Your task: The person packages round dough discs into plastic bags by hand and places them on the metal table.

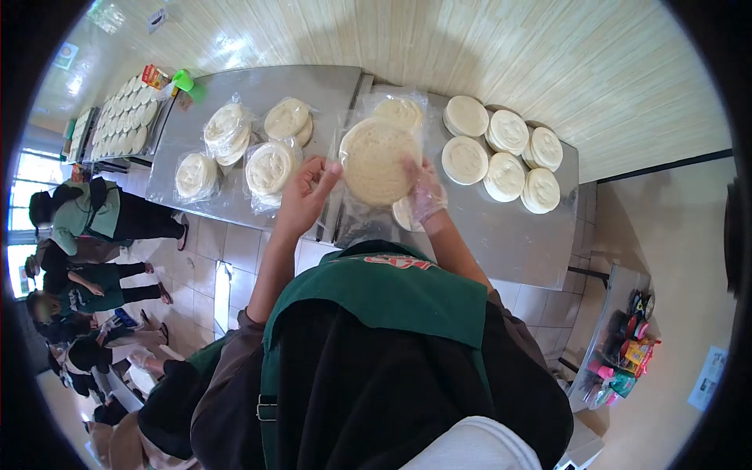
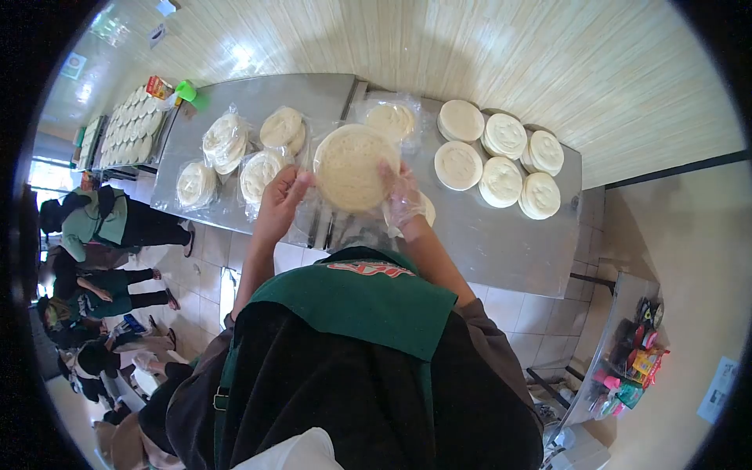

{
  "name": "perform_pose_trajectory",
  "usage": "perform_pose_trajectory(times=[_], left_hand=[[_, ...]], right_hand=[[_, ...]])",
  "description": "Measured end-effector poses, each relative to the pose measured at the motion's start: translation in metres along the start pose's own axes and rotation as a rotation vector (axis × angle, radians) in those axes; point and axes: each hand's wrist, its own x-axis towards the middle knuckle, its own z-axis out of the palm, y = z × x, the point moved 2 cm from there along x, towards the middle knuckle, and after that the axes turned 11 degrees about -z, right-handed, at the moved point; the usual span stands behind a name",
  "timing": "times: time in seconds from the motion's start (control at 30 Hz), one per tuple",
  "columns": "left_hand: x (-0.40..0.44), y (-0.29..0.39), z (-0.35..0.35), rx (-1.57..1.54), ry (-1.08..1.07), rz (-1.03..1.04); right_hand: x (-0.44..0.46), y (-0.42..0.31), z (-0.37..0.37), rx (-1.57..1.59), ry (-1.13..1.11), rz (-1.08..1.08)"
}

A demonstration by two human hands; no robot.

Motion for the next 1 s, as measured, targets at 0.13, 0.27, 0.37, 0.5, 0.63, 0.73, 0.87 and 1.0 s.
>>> perform_pose_trajectory(times=[0.13, 0.27, 0.37, 0.5, 0.63, 0.73, 0.87, 1.0], left_hand=[[-0.004, 0.007, 0.001, 0.38, 0.167, 0.051], [-0.002, 0.008, 0.009, 0.356, 0.206, 0.1], [0.005, -0.004, 0.016, 0.294, 0.103, 0.145], [0.012, -0.007, 0.007, 0.179, -0.139, 0.181], [0.015, 0.011, -0.002, -0.103, -0.332, 0.12], [0.016, 0.024, 0.003, -0.008, -0.31, 0.232], [0.013, 0.046, 0.033, 0.278, -0.103, 0.233], [0.021, 0.045, 0.045, 0.605, -0.034, 0.155]], right_hand=[[0.007, -0.03, -0.011, -0.152, 0.035, -0.29], [-0.003, -0.062, 0.006, -0.111, 0.028, -0.409], [-0.005, -0.063, 0.006, -0.164, 0.061, -0.449], [-0.008, -0.092, 0.008, -0.202, 0.057, -0.45], [-0.006, -0.106, -0.007, -0.174, 0.08, -0.357], [-0.002, -0.096, -0.007, -0.299, -0.012, -0.274], [0.012, -0.066, -0.023, -0.332, 0.054, -0.177], [-0.019, -0.069, -0.004, -1.164, 0.003, -0.654]])
